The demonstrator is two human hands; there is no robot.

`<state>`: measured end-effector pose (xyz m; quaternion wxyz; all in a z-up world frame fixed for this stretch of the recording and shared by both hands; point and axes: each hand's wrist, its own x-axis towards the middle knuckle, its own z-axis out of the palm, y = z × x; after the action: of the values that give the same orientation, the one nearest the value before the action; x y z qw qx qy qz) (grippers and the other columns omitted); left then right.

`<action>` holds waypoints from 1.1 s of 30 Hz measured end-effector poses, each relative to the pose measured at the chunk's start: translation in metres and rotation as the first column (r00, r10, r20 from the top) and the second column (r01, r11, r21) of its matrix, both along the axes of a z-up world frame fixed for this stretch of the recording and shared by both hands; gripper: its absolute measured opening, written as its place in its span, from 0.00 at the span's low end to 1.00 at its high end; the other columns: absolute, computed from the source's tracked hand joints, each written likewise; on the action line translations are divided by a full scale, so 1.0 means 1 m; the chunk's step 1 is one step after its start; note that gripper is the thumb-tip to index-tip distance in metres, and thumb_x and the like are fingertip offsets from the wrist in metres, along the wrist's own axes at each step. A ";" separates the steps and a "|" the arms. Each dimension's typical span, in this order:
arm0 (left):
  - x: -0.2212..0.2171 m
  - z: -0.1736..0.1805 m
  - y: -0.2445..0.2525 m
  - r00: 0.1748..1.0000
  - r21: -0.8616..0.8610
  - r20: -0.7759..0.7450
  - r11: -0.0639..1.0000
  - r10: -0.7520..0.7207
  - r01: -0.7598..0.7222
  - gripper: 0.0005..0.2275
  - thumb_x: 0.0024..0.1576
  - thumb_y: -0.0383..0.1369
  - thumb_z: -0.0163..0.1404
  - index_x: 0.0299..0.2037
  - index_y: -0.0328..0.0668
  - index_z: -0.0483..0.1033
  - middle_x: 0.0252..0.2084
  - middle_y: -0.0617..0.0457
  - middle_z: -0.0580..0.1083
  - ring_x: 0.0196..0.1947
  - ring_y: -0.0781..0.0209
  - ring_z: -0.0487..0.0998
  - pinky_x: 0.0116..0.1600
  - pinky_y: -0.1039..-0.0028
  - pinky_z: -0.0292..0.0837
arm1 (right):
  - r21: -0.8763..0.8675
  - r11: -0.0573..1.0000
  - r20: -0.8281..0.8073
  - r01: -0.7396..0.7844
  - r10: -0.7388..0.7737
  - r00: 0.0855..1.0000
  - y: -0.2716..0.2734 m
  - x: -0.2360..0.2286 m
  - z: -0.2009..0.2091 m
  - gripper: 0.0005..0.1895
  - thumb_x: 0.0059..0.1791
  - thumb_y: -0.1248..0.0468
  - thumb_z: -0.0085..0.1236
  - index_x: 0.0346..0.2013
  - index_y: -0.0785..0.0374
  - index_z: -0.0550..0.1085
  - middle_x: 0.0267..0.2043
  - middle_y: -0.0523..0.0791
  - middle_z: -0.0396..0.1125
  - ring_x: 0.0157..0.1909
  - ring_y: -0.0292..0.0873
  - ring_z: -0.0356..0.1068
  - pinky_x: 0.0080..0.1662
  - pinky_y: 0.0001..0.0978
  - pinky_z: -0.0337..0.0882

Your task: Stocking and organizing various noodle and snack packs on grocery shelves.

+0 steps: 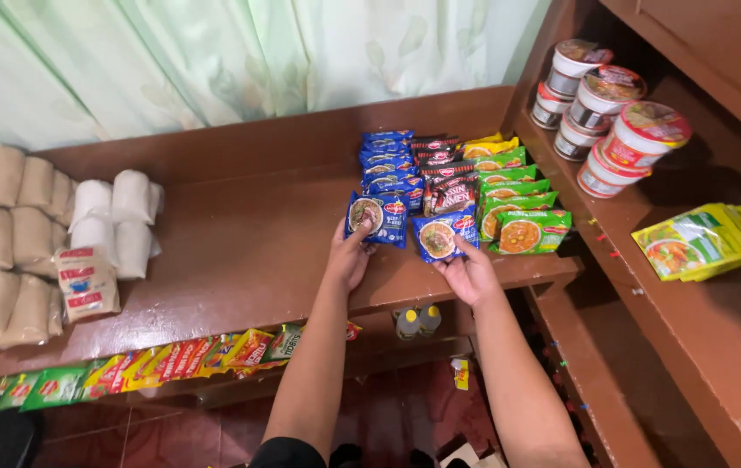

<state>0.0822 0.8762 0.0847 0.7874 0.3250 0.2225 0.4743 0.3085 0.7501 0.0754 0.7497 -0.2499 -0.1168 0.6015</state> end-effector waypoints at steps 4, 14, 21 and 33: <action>0.002 0.001 0.004 0.997 -0.016 0.058 0.998 -0.056 0.057 0.18 0.57 0.31 0.58 0.56 0.44 0.69 0.49 0.53 0.78 0.48 0.59 0.79 0.53 0.60 0.74 | 0.027 0.997 -0.006 0.074 -0.073 0.997 -0.005 -0.008 0.011 0.27 0.50 0.65 0.55 0.63 0.66 0.64 0.62 0.50 0.67 0.64 0.53 0.67 0.63 0.60 0.66; -0.012 0.024 -0.015 0.970 -0.230 0.241 0.970 -0.015 0.072 0.18 0.58 0.34 0.55 0.58 0.41 0.71 0.52 0.48 0.77 0.52 0.53 0.77 0.54 0.58 0.73 | 0.129 0.928 -0.288 0.350 -0.302 0.909 -0.022 -0.045 0.005 0.28 0.50 0.60 0.58 0.63 0.64 0.67 0.64 0.50 0.68 0.67 0.53 0.67 0.67 0.54 0.65; -0.015 0.043 -0.051 0.847 -0.312 0.531 0.935 0.026 0.167 0.20 0.53 0.35 0.50 0.57 0.42 0.71 0.56 0.49 0.76 0.55 0.50 0.76 0.60 0.57 0.69 | 0.186 0.883 -0.341 0.430 -0.353 0.871 -0.033 -0.098 0.042 0.32 0.51 0.45 0.52 0.65 0.60 0.68 0.65 0.51 0.68 0.66 0.54 0.66 0.67 0.55 0.64; -0.029 0.036 -0.054 0.803 -0.325 0.593 0.929 0.057 0.175 0.20 0.56 0.33 0.51 0.59 0.35 0.69 0.59 0.45 0.74 0.59 0.50 0.75 0.67 0.57 0.68 | 0.272 0.848 -0.423 0.456 -0.320 0.848 -0.058 -0.109 0.043 0.40 0.53 0.37 0.42 0.71 0.62 0.63 0.71 0.57 0.61 0.71 0.58 0.61 0.69 0.57 0.61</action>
<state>0.0531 0.8221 0.1206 0.8779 0.0158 0.0389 0.4769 0.1993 0.6921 0.1184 0.8984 -0.0110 -0.0316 0.4379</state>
